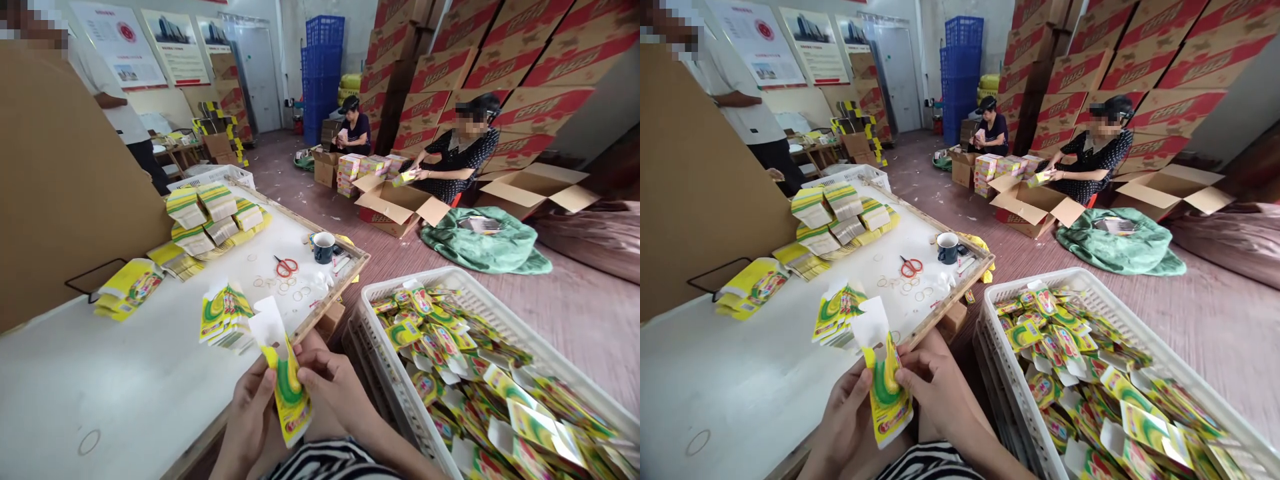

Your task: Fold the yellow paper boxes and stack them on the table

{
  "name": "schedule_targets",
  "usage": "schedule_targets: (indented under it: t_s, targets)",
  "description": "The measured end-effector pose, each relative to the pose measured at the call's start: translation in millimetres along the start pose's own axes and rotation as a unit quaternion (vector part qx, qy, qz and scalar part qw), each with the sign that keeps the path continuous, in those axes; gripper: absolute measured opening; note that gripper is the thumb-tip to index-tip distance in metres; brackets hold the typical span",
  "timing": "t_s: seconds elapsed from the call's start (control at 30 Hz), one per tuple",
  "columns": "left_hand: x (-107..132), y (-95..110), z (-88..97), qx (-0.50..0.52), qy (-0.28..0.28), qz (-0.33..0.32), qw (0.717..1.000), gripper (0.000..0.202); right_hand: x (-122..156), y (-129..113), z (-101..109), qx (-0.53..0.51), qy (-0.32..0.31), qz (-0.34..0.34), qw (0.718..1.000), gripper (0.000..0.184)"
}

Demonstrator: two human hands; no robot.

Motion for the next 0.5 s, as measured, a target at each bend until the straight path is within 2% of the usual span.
schedule_targets:
  t_s: [0.1, 0.2, 0.3, 0.4, 0.5]
  targets:
    - [-2.8, 0.0, 10.0, -0.034, 0.035, -0.025, 0.999, 0.042, 0.9, -7.3, -1.8, 0.063, -0.003, 0.001, 0.998, 0.021]
    - [-5.7, -2.4, 18.3, -0.078, 0.055, -0.035, 0.995, 0.044, 0.3, -11.0, -1.2, 0.113, 0.021, 0.009, 0.993, 0.02]
    - [-7.0, 0.9, 16.9, -0.137, 0.064, -0.062, 0.987, 0.055, -1.2, -12.3, 4.4, 0.152, 0.065, 0.012, 0.986, 0.021]
    - [-4.0, 8.9, 11.0, -0.162, 0.07, -0.105, 0.979, 0.074, -2.7, -16.9, 11.3, 0.19, 0.093, 0.04, 0.977, 0.011]
    - [-0.5, 8.4, 5.5, -0.161, 0.041, -0.083, 0.983, 0.077, -4.4, -22.7, 14.8, 0.197, 0.071, 0.088, 0.974, 0.034]
Point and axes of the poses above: each hand's wrist, its own x-axis away from the middle knuckle, its own z-axis out of the back of the hand, y = z × x, the point moved 8 cm from there along -x, towards the middle knuckle, and after that the axes turned 13 degrees about x, right-handed, at the moved point
